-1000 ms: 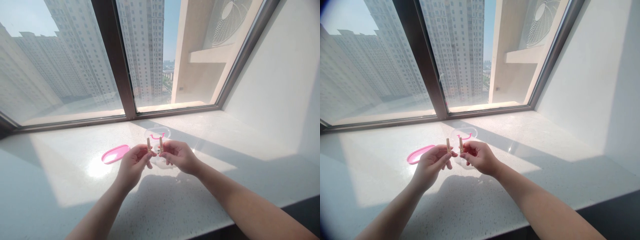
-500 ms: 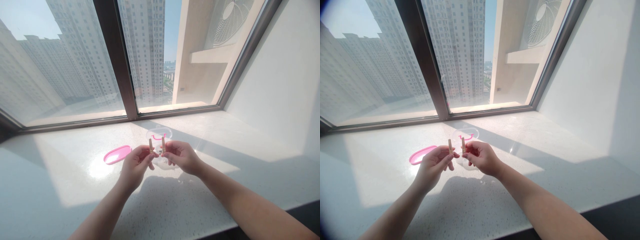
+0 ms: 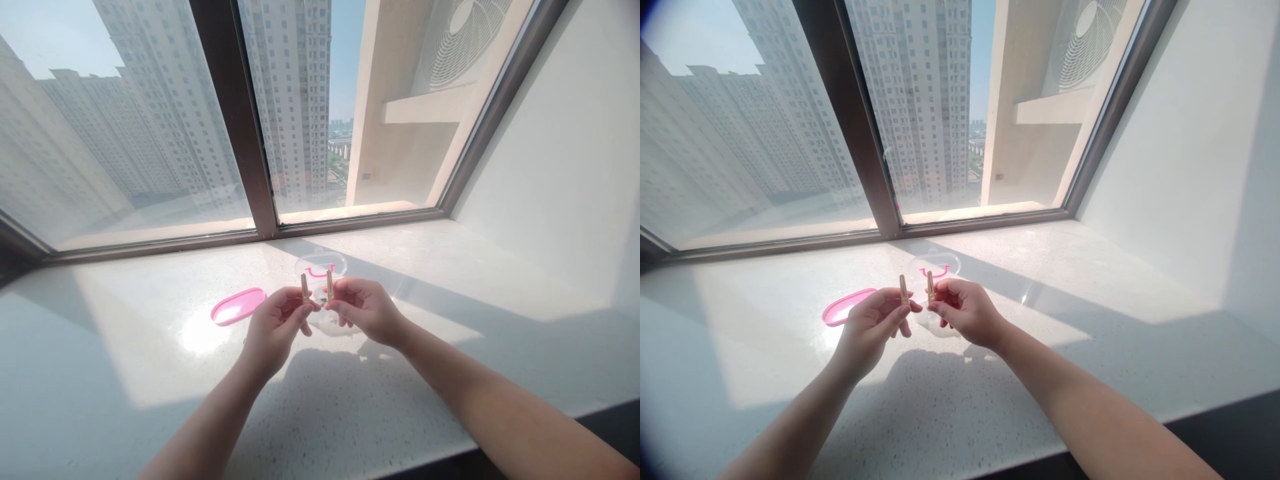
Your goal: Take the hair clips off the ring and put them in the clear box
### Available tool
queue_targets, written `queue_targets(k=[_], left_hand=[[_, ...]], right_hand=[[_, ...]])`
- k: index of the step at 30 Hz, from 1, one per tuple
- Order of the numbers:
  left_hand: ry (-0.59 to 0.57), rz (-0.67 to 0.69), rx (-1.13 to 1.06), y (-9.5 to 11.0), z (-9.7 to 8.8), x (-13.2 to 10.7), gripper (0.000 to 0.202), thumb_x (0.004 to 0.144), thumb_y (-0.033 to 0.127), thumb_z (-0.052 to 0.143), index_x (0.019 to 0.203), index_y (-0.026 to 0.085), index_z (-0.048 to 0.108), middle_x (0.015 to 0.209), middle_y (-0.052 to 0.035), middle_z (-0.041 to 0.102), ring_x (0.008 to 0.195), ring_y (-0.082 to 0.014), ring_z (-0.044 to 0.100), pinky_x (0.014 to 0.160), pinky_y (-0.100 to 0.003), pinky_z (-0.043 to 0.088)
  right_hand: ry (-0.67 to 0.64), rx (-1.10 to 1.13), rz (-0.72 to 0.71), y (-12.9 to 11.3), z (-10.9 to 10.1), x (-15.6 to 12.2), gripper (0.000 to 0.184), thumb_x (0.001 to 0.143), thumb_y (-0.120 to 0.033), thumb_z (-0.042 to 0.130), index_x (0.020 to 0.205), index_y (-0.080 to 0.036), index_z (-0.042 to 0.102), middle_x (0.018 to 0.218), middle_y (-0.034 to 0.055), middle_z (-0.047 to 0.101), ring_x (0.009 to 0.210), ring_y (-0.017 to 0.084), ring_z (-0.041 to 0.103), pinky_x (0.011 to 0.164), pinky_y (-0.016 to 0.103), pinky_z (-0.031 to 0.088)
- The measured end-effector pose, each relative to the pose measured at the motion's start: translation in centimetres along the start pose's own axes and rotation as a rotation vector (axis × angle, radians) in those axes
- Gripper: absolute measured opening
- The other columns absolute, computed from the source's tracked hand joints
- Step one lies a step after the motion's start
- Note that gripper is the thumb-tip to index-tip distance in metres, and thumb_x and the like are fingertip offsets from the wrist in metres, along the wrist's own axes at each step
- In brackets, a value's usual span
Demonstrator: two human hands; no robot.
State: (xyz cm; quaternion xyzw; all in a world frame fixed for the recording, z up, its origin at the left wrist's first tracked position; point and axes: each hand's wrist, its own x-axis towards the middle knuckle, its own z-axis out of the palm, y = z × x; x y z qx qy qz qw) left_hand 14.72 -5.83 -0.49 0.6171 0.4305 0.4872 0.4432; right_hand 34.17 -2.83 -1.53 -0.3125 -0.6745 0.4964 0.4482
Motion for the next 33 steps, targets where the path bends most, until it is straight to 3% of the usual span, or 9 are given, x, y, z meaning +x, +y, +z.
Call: queue_targets(k=[18,33], left_hand=[[-0.032,-0.01,0.023,-0.02,0.19,0.01,0.017,0.087,0.028,0.061,0.097,0.015,0.063,0.09,-0.0086,0.074,0.054,-0.0121,0.061,0.051,-0.025,0.047],[-0.046,0.001,0.03,-0.14,0.2,-0.02,0.015,0.088,0.027,0.061,0.097,0.015,0.062,0.091,-0.0077,0.073,0.055,-0.0109,0.061,0.051,-0.024,0.046]], right_hand=[[-0.001,-0.001,-0.006,0.12,-0.1,-0.18,0.021,0.082,-0.03,0.068,0.096,-0.015,0.066,0.073,0.0029,0.064,0.055,0.011,0.059,0.047,0.022,0.051],[-0.021,0.01,-0.013,-0.04,-0.15,-0.19,0.014,0.083,-0.026,0.068,0.09,-0.015,0.066,0.071,0.0016,0.064,0.055,0.011,0.059,0.048,0.022,0.05]])
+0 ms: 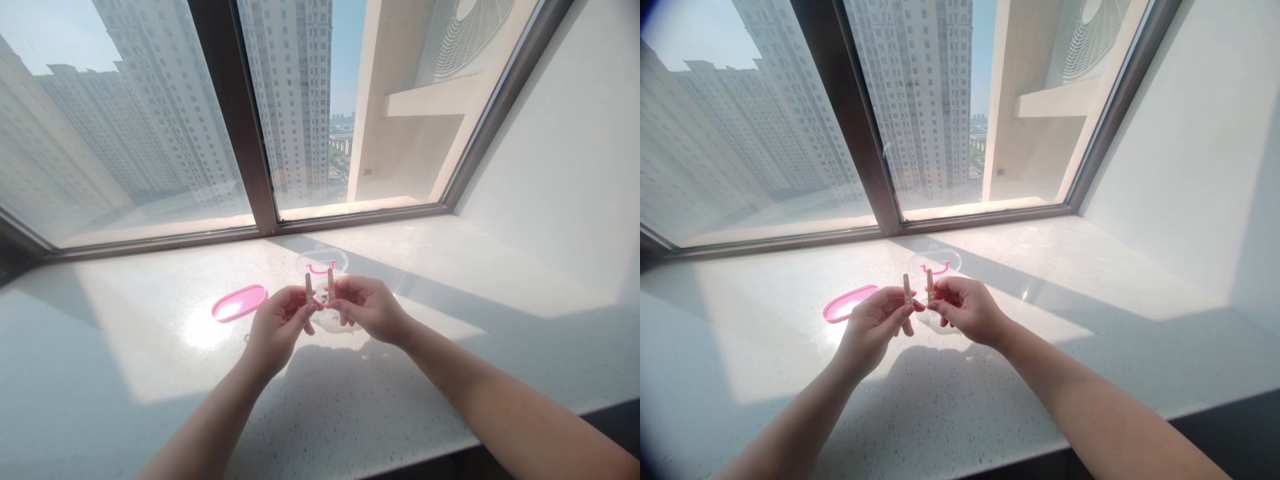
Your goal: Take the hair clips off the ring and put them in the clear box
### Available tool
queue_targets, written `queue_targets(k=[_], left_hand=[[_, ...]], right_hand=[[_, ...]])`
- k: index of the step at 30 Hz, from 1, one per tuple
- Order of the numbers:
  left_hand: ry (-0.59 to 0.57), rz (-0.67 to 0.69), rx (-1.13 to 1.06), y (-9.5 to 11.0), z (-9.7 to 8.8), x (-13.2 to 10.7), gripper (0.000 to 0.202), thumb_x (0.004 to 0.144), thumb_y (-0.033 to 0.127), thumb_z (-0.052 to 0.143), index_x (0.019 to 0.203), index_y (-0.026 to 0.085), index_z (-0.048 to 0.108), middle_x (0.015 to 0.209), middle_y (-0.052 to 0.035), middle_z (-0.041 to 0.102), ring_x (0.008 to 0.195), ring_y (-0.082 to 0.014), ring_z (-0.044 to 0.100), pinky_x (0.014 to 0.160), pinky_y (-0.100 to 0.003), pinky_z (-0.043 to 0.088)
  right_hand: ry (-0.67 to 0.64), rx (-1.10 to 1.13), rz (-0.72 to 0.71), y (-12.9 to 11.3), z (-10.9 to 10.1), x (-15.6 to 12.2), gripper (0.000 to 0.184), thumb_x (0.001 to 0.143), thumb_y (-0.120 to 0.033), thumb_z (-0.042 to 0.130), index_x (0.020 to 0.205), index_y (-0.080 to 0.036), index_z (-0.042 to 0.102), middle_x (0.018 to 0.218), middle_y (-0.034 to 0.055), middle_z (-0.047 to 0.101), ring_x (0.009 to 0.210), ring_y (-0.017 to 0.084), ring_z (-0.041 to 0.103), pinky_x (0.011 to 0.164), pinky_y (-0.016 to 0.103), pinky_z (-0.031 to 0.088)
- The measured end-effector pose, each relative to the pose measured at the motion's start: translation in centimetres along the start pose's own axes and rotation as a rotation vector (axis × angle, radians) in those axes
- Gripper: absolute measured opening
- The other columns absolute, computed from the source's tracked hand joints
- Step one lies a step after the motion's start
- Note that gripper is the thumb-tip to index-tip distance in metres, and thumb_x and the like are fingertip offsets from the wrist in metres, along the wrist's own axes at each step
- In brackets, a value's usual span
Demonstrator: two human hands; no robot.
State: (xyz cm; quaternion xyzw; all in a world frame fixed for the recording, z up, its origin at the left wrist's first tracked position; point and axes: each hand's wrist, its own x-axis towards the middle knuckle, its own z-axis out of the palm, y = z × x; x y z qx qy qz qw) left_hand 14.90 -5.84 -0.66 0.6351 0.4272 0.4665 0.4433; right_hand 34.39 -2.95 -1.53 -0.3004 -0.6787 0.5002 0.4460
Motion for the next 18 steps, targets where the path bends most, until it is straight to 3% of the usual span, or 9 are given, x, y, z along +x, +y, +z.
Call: queue_targets(k=[18], left_hand=[[0.007,-0.001,0.013,-0.38,-0.14,-0.08,0.017,0.089,0.028,0.06,0.1,0.015,0.061,0.09,-0.0072,0.073,0.057,-0.0117,0.062,0.052,-0.024,0.045]], right_hand=[[-0.013,-0.001,-0.014,0.27,-0.1,0.02,0.013,0.084,-0.023,0.068,0.092,-0.014,0.065,0.074,0.0022,0.064,0.057,0.01,0.059,0.049,0.021,0.05]])
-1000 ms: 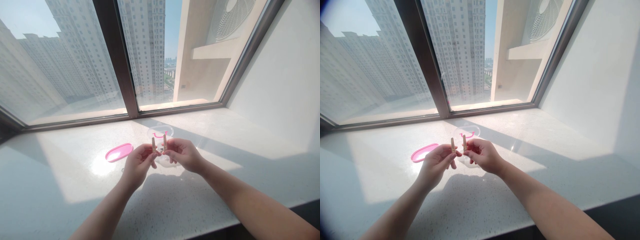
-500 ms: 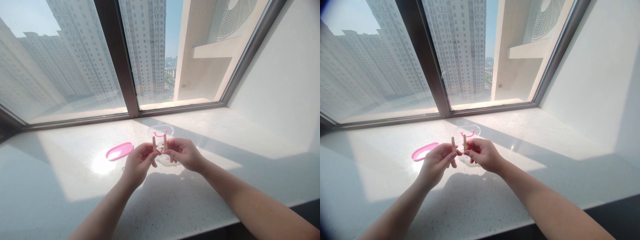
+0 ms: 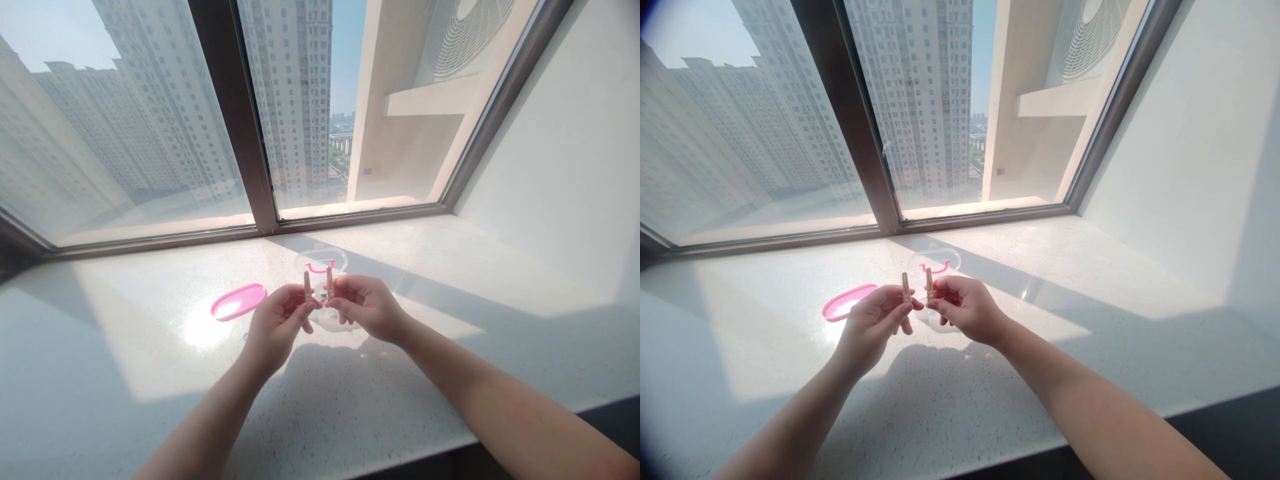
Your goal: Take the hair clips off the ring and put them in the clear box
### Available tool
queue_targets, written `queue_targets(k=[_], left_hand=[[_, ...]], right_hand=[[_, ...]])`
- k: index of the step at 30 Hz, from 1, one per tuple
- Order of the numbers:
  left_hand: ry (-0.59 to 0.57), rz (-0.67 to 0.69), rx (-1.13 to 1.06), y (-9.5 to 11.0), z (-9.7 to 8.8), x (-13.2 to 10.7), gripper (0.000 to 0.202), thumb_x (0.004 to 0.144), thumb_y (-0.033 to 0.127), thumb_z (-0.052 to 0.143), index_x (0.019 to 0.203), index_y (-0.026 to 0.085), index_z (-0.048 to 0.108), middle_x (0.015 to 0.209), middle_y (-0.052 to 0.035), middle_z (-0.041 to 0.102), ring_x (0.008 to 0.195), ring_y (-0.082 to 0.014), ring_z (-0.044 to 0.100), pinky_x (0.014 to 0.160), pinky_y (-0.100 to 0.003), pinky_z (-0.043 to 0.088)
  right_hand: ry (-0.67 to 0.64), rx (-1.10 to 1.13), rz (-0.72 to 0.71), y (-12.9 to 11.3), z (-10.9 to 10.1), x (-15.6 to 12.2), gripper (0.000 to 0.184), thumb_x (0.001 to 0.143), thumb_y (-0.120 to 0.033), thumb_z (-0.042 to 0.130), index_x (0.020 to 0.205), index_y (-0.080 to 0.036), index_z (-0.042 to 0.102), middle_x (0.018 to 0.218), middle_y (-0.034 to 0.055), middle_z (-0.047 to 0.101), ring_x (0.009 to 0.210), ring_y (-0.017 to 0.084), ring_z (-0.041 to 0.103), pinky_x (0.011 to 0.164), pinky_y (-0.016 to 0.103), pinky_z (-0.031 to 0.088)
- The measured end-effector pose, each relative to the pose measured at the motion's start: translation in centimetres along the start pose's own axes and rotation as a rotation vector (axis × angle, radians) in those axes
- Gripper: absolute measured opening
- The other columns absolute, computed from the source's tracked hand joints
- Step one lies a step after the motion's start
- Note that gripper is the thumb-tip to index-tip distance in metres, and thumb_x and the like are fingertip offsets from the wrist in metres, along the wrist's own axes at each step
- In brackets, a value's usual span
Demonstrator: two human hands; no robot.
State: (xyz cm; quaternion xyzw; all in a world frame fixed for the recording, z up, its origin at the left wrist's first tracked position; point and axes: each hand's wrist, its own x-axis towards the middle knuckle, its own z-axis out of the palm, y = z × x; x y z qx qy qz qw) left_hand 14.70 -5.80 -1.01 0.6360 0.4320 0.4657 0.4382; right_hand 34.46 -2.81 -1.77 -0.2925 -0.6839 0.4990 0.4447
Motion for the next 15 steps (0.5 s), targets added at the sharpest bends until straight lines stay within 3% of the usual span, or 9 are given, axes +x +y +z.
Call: queue_targets(k=[15], left_hand=[[-0.003,0.006,0.01,-0.11,-0.02,0.06,0.017,0.089,0.027,0.06,0.1,0.015,0.062,0.089,-0.0064,0.073,0.057,-0.0111,0.062,0.053,-0.024,0.045]], right_hand=[[0.02,0.009,0.001,-0.3,0.08,0.03,0.012,0.082,-0.023,0.069,0.089,-0.014,0.065,0.072,0.0016,0.064,0.055,0.01,0.058,0.048,0.021,0.05]])
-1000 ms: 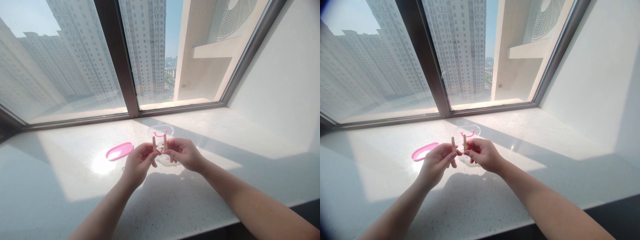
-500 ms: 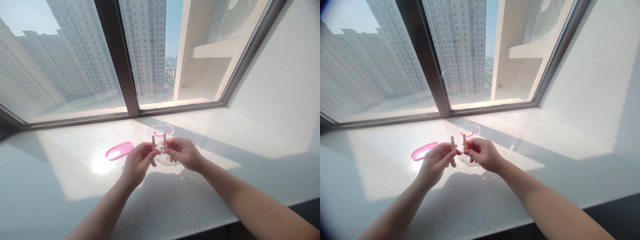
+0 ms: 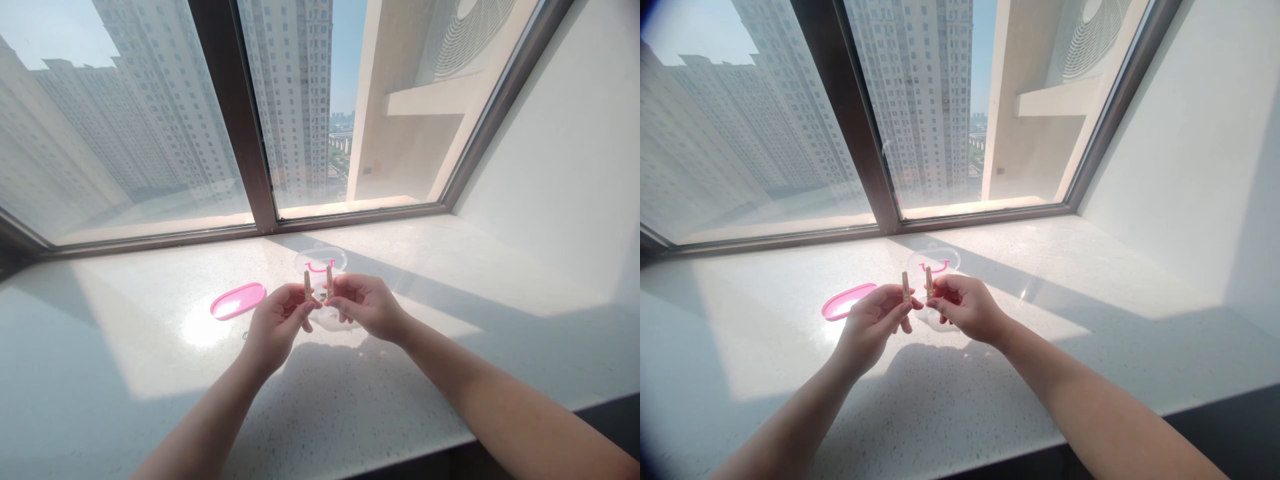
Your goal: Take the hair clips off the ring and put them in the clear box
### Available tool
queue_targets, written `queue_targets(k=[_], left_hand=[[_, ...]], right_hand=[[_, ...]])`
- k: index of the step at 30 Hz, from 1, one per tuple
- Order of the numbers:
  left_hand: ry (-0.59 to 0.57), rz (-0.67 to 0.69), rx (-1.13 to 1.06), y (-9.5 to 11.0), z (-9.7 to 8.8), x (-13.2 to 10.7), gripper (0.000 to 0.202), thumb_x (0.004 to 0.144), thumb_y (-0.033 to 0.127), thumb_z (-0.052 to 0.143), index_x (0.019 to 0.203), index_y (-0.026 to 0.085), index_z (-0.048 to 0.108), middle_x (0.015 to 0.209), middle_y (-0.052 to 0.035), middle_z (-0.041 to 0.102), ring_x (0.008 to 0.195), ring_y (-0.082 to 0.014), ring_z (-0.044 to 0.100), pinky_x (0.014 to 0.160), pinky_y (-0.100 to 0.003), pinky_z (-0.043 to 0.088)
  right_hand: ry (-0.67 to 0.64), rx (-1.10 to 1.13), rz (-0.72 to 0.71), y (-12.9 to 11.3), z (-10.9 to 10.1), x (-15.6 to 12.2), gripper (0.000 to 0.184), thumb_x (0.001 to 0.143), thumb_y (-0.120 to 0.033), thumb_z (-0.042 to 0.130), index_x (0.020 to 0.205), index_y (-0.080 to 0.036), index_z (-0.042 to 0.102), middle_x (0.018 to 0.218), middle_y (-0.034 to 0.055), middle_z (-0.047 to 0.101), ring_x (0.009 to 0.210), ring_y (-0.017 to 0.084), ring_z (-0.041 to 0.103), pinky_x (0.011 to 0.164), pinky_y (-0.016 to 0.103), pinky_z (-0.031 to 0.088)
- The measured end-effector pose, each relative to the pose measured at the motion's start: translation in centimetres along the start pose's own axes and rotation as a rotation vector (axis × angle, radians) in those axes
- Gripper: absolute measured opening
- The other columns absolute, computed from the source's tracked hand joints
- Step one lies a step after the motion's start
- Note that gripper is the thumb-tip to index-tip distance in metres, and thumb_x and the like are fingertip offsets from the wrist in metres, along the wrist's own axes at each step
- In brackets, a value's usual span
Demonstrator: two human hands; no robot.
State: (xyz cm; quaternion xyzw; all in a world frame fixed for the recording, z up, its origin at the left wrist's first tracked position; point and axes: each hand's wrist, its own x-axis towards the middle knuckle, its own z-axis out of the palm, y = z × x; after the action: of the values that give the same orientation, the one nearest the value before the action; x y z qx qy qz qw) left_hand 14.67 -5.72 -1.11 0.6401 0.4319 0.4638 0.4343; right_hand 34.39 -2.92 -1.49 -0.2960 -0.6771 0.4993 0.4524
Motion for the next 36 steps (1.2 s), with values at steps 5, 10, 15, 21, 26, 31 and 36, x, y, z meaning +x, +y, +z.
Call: queue_targets(k=[5,10,15,21,26,31,36], left_hand=[[-0.004,-0.004,0.001,0.0,-0.07,-0.03,0.017,0.089,0.028,0.06,0.1,0.015,0.062,0.09,-0.007,0.073,0.057,-0.0114,0.062,0.053,-0.024,0.045],[-0.004,-0.001,-0.007,-0.15,-0.04,-0.01,0.018,0.089,0.029,0.06,0.101,0.016,0.061,0.091,-0.0066,0.073,0.058,-0.0112,0.062,0.053,-0.024,0.045],[-0.006,-0.002,-0.009,-0.13,-0.04,-0.12,0.017,0.089,0.029,0.06,0.1,0.015,0.061,0.09,-0.0064,0.072,0.057,-0.0111,0.062,0.053,-0.024,0.046],[-0.008,-0.004,-0.015,0.08,0.04,0.0,0.016,0.089,0.028,0.06,0.098,0.015,0.062,0.088,-0.0066,0.072,0.057,-0.0117,0.062,0.054,-0.025,0.047],[-0.012,-0.003,-0.008,0.23,0.07,-0.02,0.015,0.089,0.027,0.06,0.098,0.015,0.062,0.088,-0.0067,0.072,0.057,-0.0115,0.062,0.054,-0.024,0.047],[-0.013,-0.004,-0.002,0.16,0.04,-0.06,0.016,0.089,0.027,0.059,0.098,0.015,0.061,0.09,-0.0074,0.072,0.057,-0.0114,0.062,0.054,-0.024,0.047],[-0.015,0.001,-0.005,0.12,0.05,-0.03,0.015,0.089,0.027,0.059,0.098,0.015,0.061,0.088,-0.0064,0.072,0.057,-0.011,0.062,0.053,-0.023,0.046]], right_hand=[[-0.007,-0.01,-0.004,0.14,-0.08,-0.04,0.013,0.083,-0.024,0.068,0.091,-0.014,0.066,0.073,0.0018,0.064,0.056,0.01,0.059,0.048,0.021,0.05],[-0.005,-0.003,-0.012,0.23,-0.1,-0.06,0.013,0.083,-0.023,0.069,0.092,-0.015,0.065,0.073,0.0018,0.065,0.056,0.009,0.059,0.048,0.02,0.05],[-0.002,-0.007,0.003,0.13,-0.06,0.02,0.013,0.083,-0.023,0.069,0.091,-0.014,0.065,0.073,0.0017,0.064,0.056,0.009,0.058,0.048,0.02,0.05],[0.005,-0.017,0.016,0.18,-0.05,0.05,0.016,0.082,-0.026,0.069,0.09,-0.014,0.065,0.073,0.0023,0.064,0.055,0.01,0.058,0.048,0.022,0.051],[0.004,-0.028,0.017,0.15,-0.04,0.0,0.017,0.082,-0.028,0.069,0.09,-0.014,0.065,0.072,0.0026,0.063,0.056,0.011,0.058,0.049,0.024,0.052],[0.006,-0.017,-0.001,0.06,0.01,0.01,0.017,0.081,-0.028,0.069,0.089,-0.014,0.065,0.072,0.0023,0.064,0.055,0.011,0.058,0.048,0.023,0.052],[0.002,-0.023,0.001,0.0,-0.03,-0.07,0.016,0.082,-0.027,0.069,0.09,-0.014,0.065,0.072,0.0017,0.064,0.055,0.01,0.059,0.049,0.023,0.052]])
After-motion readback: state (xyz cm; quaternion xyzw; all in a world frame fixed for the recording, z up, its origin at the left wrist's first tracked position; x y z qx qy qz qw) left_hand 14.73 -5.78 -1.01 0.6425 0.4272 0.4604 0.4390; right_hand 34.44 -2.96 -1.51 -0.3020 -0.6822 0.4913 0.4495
